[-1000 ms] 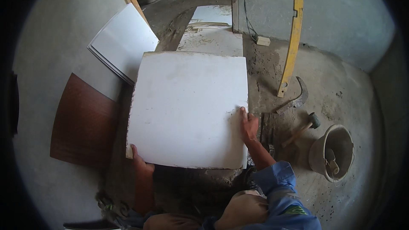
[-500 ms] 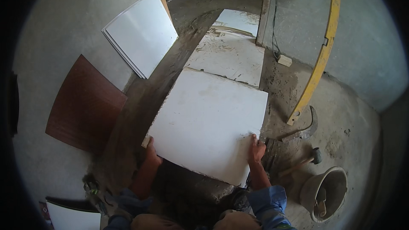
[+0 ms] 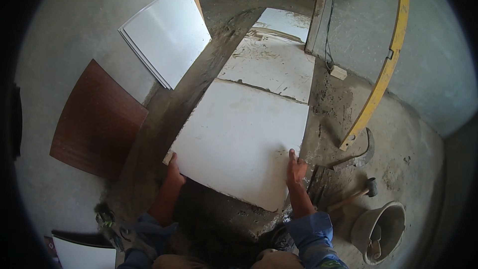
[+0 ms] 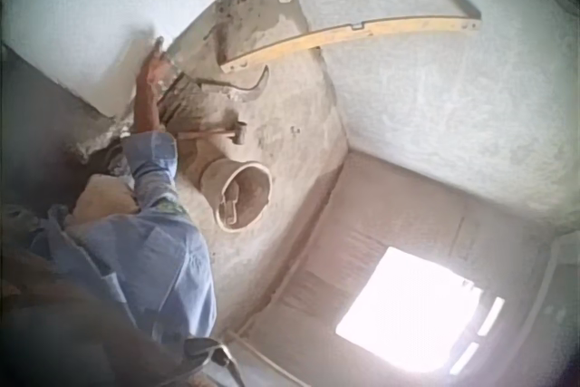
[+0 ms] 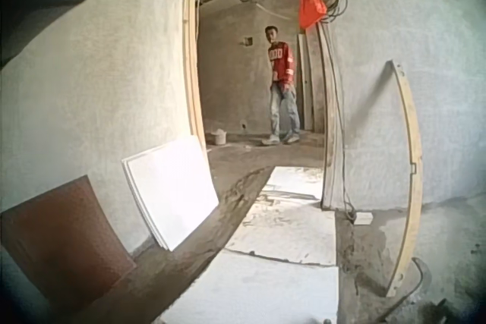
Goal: Installing floor tiles by placing them on a mortar bed and leveling them with a mallet and spirit level.
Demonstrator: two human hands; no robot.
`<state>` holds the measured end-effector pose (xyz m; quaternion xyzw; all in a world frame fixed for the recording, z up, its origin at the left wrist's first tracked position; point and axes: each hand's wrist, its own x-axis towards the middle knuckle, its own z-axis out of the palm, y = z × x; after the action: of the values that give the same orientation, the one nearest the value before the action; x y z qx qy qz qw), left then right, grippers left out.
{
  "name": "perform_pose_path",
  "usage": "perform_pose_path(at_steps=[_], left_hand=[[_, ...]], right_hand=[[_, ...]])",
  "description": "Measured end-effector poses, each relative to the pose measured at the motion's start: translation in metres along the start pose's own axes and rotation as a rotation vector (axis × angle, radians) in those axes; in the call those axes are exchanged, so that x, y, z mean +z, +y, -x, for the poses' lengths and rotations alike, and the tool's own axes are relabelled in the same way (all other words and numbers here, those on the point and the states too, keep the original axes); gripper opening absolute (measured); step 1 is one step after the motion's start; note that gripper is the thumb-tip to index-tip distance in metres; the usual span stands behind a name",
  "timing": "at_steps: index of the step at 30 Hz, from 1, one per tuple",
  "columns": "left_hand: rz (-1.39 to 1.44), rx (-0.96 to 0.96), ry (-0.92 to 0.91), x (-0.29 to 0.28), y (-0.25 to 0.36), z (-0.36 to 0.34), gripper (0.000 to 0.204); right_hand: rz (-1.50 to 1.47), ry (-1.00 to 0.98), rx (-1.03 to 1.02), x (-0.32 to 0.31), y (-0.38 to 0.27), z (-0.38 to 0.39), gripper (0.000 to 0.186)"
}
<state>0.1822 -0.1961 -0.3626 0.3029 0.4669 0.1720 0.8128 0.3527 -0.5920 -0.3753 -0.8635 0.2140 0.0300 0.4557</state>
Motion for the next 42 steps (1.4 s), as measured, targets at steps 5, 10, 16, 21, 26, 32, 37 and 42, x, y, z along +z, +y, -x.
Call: perform_pose_path(at_steps=[5, 10, 16, 21, 26, 32, 37, 42], left_hand=[[-0.038, 0.013, 0.016, 0.001, -0.004, -0.018, 0.058], [-0.033, 0.043, -0.011, -0.010, -0.002, -0.022, 0.059], [-0.054, 0.032, -0.016, 0.004, -0.005, -0.029, 0.061], [-0.051, 0.026, -0.004, 0.000, 0.002, -0.024, 0.059], [-0.032, 0.013, 0.008, -0.003, 0.002, -0.025, 0.057], [-0.035, -0.002, 0.009, 0.004, -0.001, -0.019, 0.055], [-0.020, 0.004, -0.160, -0.023, 0.002, -0.033, 0.052], [-0.011, -0.018, -0.070, -0.005, 0.005, -0.017, 0.048]], right_hand=[[-0.090, 0.014, -0.020, 0.011, 0.014, -0.008, 0.080], [-0.073, -0.084, 0.051, 0.007, -0.003, 0.006, 0.081], [-0.037, 0.191, 0.020, 0.027, 0.024, -0.018, 0.080], [-0.072, -0.090, 0.109, 0.015, -0.004, -0.004, 0.082], [-0.131, -0.073, 0.105, 0.018, 0.000, -0.003, 0.083], [-0.108, -0.022, 0.094, 0.008, -0.004, 0.001, 0.079], [-0.162, -0.024, 0.036, 0.026, 0.006, -0.007, 0.073], [-0.119, 0.088, 0.035, 0.021, 0.006, -0.005, 0.076]])
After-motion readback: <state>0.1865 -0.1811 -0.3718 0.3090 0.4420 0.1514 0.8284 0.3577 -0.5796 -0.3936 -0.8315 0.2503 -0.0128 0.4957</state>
